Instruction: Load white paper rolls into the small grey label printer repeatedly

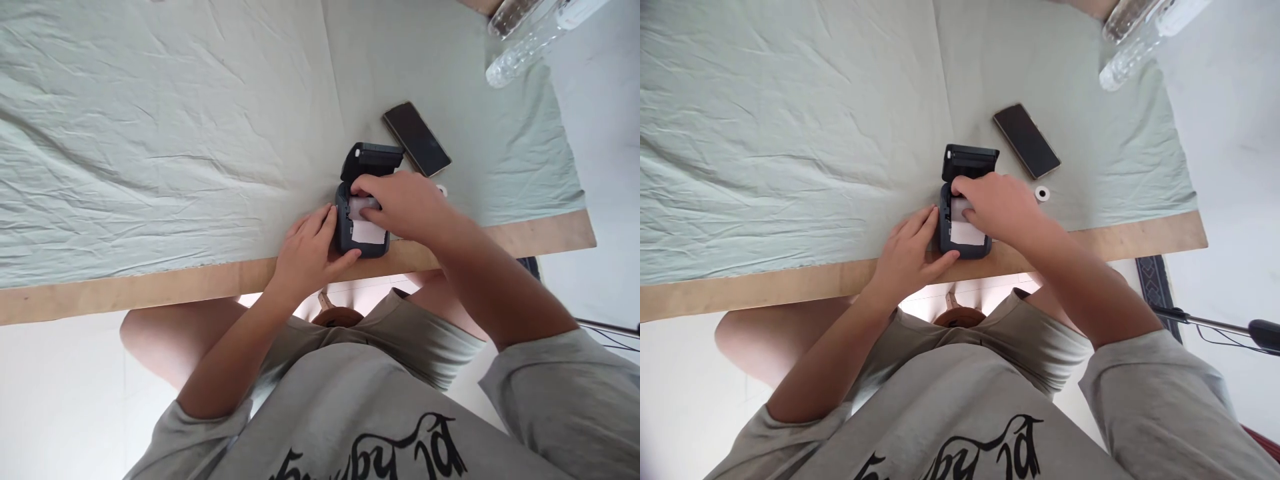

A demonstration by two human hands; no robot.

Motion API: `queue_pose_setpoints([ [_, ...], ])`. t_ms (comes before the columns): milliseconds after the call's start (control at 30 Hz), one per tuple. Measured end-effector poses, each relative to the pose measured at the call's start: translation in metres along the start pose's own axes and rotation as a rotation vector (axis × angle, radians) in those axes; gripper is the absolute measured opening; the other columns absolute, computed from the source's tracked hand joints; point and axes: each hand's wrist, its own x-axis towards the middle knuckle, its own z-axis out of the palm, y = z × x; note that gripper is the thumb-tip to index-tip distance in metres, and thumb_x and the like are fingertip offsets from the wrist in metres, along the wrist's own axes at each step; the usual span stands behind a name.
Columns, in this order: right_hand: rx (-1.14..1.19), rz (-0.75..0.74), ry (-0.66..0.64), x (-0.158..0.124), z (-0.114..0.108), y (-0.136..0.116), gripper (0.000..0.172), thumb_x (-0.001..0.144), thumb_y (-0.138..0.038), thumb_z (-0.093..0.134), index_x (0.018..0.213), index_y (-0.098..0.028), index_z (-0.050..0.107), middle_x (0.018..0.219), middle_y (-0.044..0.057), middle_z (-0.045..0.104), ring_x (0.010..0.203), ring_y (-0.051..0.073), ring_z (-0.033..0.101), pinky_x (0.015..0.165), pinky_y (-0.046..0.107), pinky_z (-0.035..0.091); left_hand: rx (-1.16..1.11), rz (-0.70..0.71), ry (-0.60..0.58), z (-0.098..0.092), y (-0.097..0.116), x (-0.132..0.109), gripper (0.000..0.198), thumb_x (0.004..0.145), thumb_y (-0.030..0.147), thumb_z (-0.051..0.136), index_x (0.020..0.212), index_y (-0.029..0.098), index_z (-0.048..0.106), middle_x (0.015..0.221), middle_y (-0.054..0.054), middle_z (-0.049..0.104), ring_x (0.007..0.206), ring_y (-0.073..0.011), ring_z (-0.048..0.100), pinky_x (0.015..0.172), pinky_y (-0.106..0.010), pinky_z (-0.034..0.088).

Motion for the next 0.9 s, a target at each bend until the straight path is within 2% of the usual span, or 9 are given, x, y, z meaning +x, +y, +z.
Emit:
queue_pose_setpoints([
  [100, -0.12, -0.07, -0.101, 0.004, -0.011, -0.001, 0.034, 0.088, -0.023, 0.062, 0.121, -0.027, 0.071, 0.094, 0.008, 0.077, 0.077, 0.027, 0.068, 0.064, 0.034, 0.039, 0.004, -0.01, -0.017, -0.001, 0.002, 0.0, 0.08, 0.103, 0.059, 0.053, 0.158, 0.001, 0.045, 0.159, -0.026, 0.053, 0.146, -0.0371, 0.055, 0.124, -0.052, 0.042],
  [267, -0.123, -0.123, -0.092, 0.003, -0.017, 0.005, 0.032, 0.084, -0.021, 0.063, 0.115, -0.027, 0.07, 0.084, 0.005, 0.074, 0.07, 0.024, 0.064, 0.064, 0.035, 0.042, -0.001, -0.015, -0.021, 0.0, 0.002, 0.0, 0.08, 0.103, 0.059, 0.053, 0.158, 0.001, 0.045, 0.16, -0.026, 0.052, 0.146, -0.0371, 0.055, 0.124, -0.052, 0.042],
  [367, 0.127, -0.105, -0.009, -0.014, -0.025, 0.021, 0.041, 0.08, -0.025, 0.065, 0.122, -0.029, 0.067, 0.097, 0.004, 0.075, 0.065, 0.02, 0.06, 0.067, 0.037, 0.046, -0.007, 0.001, -0.008, 0.0, 0.001, 0.001, 0.081, 0.103, 0.062, 0.052, 0.157, 0.002, 0.046, 0.159, -0.026, 0.053, 0.145, -0.037, 0.056, 0.124, -0.053, 0.042],
  [467, 0.658, -0.123, 0.154, -0.041, -0.024, 0.052, 0.047, 0.084, -0.046, 0.061, 0.13, -0.034, 0.058, 0.1, 0.005, 0.071, 0.055, 0.016, 0.048, 0.057, 0.038, 0.043, 0.001, 0.015, -0.001, 0.0, 0.0, 0.001, 0.081, 0.103, 0.062, 0.05, 0.156, 0.0, 0.046, 0.158, -0.027, 0.054, 0.143, -0.0364, 0.057, 0.124, -0.051, 0.042],
  [533, 1.004, 0.011, 0.385, -0.057, -0.01, 0.077, 0.05, 0.092, -0.065, 0.032, 0.132, -0.04, 0.05, 0.09, 0.006, 0.064, 0.052, 0.019, 0.037, 0.05, 0.039, 0.034, 0.011, 0.017, 0.001, 0.0, 0.0, 0.001, 0.081, 0.104, 0.061, 0.049, 0.155, -0.002, 0.047, 0.157, -0.028, 0.054, 0.143, -0.0364, 0.058, 0.124, -0.05, 0.042],
  [600, 1.141, 0.214, 0.48, -0.067, 0.013, 0.102, 0.058, 0.095, -0.054, 0.009, 0.134, -0.04, 0.049, 0.093, 0.009, 0.061, 0.054, 0.02, 0.033, 0.055, 0.042, 0.033, 0.015, 0.011, 0.0, 0.0, 0.0, 0.001, 0.08, 0.103, 0.06, 0.05, 0.156, 0.0, 0.047, 0.157, -0.027, 0.054, 0.143, -0.0373, 0.057, 0.123, -0.052, 0.043],
  [667, 1.161, 0.35, 0.545, -0.071, 0.042, 0.123, 0.053, 0.095, -0.047, 0.014, 0.128, -0.035, 0.055, 0.09, 0.011, 0.059, 0.061, 0.023, 0.044, 0.061, 0.046, 0.039, 0.021, 0.004, 0.0, 0.0, 0.0, 0.001, 0.079, 0.103, 0.06, 0.051, 0.156, 0.002, 0.047, 0.158, -0.026, 0.054, 0.142, -0.0383, 0.057, 0.121, -0.054, 0.045],
  [767, 1.055, 0.492, 0.701, -0.07, 0.084, 0.147, 0.031, 0.091, -0.056, 0.048, 0.103, -0.029, 0.057, 0.08, 0.005, 0.055, 0.06, 0.021, 0.048, 0.057, 0.043, 0.042, 0.045, 0.006, 0.009, 0.001, 0.0, 0.001, 0.079, 0.102, 0.059, 0.051, 0.156, 0.001, 0.047, 0.157, -0.027, 0.055, 0.142, -0.0386, 0.057, 0.12, -0.054, 0.046],
  [900, 0.796, 0.46, 0.656, -0.07, 0.108, 0.165, 0.028, 0.088, -0.053, 0.064, 0.089, -0.028, 0.053, 0.077, 0.003, 0.057, 0.065, 0.02, 0.055, 0.061, 0.041, 0.049, 0.059, -0.002, 0.016, 0.002, 0.0, 0.002, 0.081, 0.102, 0.06, 0.05, 0.156, -0.002, 0.047, 0.157, -0.027, 0.055, 0.141, -0.0391, 0.058, 0.119, -0.053, 0.046],
])
